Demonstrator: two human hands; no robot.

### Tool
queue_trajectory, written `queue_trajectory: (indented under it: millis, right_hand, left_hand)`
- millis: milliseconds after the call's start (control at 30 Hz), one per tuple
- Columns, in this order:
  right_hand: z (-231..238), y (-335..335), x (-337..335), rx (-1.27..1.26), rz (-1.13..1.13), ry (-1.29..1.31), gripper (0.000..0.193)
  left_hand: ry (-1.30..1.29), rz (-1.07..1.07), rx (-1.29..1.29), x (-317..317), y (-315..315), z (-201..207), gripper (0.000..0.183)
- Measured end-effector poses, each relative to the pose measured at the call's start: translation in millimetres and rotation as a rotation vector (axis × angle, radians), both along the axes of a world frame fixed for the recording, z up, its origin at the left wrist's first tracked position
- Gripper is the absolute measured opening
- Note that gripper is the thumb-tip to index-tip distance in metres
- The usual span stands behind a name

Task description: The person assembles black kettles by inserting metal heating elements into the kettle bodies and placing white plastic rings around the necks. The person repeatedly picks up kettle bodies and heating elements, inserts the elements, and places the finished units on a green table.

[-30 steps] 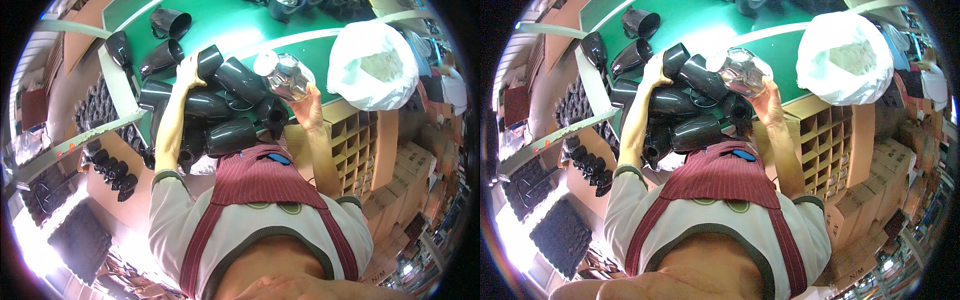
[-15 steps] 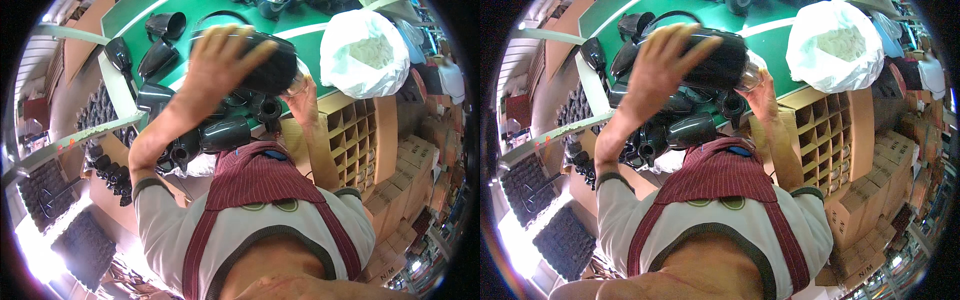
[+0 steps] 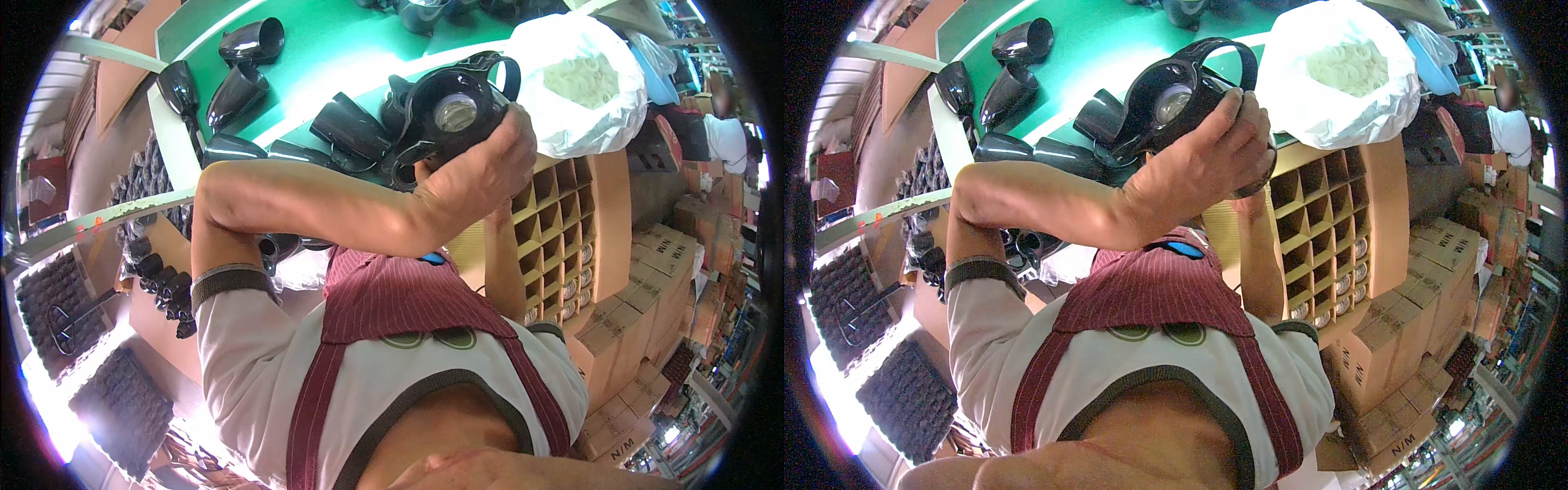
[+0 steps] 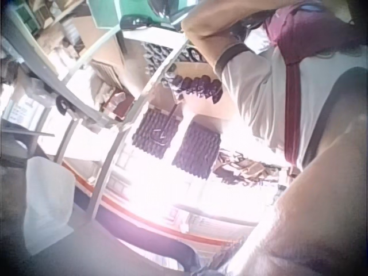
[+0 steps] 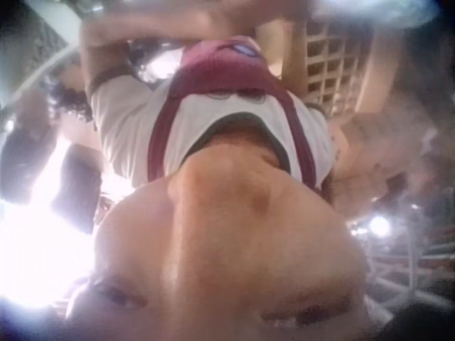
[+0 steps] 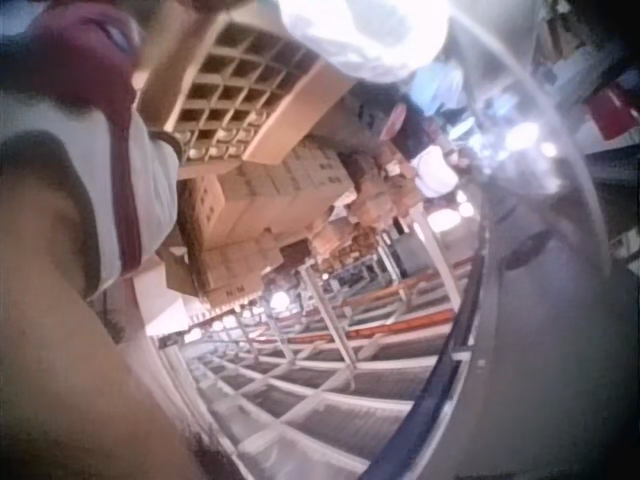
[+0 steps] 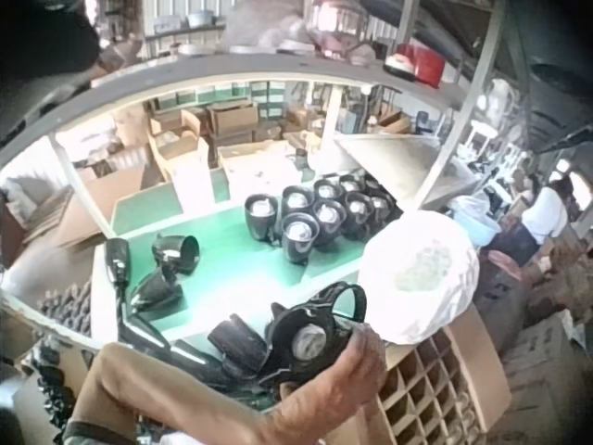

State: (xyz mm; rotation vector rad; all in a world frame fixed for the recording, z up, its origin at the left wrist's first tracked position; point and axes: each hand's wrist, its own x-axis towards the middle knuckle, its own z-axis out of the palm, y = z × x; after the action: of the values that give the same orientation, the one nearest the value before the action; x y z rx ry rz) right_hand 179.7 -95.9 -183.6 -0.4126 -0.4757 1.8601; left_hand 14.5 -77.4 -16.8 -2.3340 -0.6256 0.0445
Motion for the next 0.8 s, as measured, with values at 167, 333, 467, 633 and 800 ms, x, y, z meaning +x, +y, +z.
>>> queue_trajectory:
  millis: [167,333,467,633,800]
  right_hand:
    - [16,7,3,-0.009,-0.11,-0.066,0.048]
    - [26,13,-6,-0.04,-0.183,-0.119,0.046]
    - [37,24,-12,-0.06,-0.251,-0.198,0.044]
    - [53,54,0,0.011,-0.386,-0.393,0.048]
    - [65,131,-38,0.808,-0.57,-1.436,0.039]
  left_hand:
    - [0.084,0.008,0.049,4,0,12,0.052]
    - [0.225,-0.027,0.15,-1,5,10,0.061]
    - [0.086,-0.024,0.172,-6,18,-6,0.064]
    - [-0.625,-0.111,-0.074,-27,85,-56,0.074]
    - [-1.211,0.054,-0.552,-84,173,-127,0.106]
